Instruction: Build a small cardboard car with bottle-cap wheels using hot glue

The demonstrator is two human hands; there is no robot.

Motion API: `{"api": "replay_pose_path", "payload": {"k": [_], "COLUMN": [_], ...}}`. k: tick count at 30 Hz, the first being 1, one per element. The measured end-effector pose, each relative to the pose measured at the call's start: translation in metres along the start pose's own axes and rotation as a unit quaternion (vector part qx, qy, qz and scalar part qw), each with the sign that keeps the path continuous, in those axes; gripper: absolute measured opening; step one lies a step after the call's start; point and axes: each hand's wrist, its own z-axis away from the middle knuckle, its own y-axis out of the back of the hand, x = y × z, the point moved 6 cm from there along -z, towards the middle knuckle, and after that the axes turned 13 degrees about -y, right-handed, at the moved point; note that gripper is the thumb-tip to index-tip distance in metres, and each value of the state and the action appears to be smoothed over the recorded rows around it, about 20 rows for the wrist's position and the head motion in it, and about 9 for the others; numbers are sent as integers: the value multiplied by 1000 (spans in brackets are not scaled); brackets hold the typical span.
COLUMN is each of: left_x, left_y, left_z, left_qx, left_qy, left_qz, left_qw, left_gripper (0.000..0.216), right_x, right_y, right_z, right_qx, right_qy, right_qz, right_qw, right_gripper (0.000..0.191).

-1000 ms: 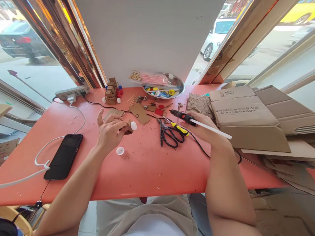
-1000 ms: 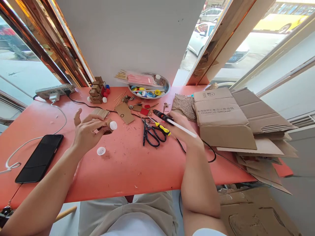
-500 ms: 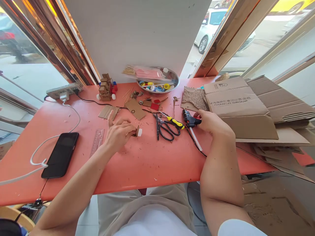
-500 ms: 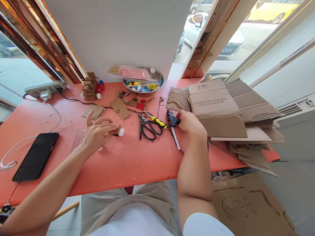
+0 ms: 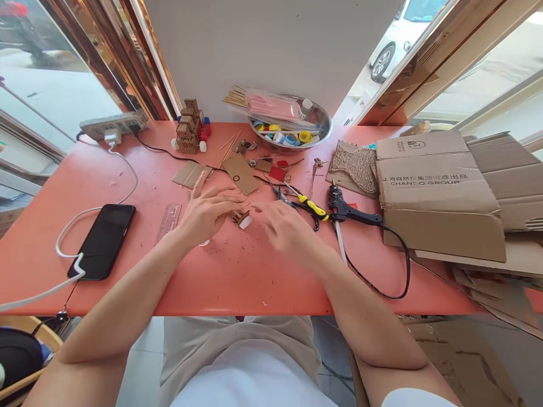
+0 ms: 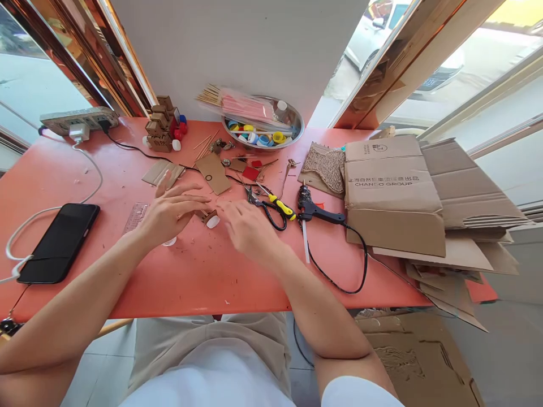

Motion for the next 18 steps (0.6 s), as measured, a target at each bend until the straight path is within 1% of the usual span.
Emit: {"api": "replay_pose_path", "payload": {"k": [3,5,8,10,12,16,18], "left_x": [-3,-7,-17,-24,-28,-28,-27], "left_y": [13,19,21,20,17,13,13], "left_z": [1,2,5,6,6,5,5], "left_qx": [49,60,35,18,8,-2,-4], "left_qy": [1,23,84,121,149,190,201], "left_qz": [-22,-36,-21,24,83,196,221], "left_qw": [999,997,996,992,985,962,954], "left_gripper": [34,26,20,21,32,68,79], "right_x": [-4,-1,1,-2,-7,-17,-16], "right_y": [-14,-15,-16,-18,-20,-25,-26], "right_z": [4,5,4,3,3,6,6], "right_qx": [-30,-35,-44,-55,-71,-131,-143], "right_qy": [-2,-14,-21,-19,-18,-22,-37], "right_qz": [-32,-51,-83,-108,-135,-207,-227], "right_qw": [999,998,995,992,988,969,963], "right_gripper": [64,66,67,69,68,51,44]}}
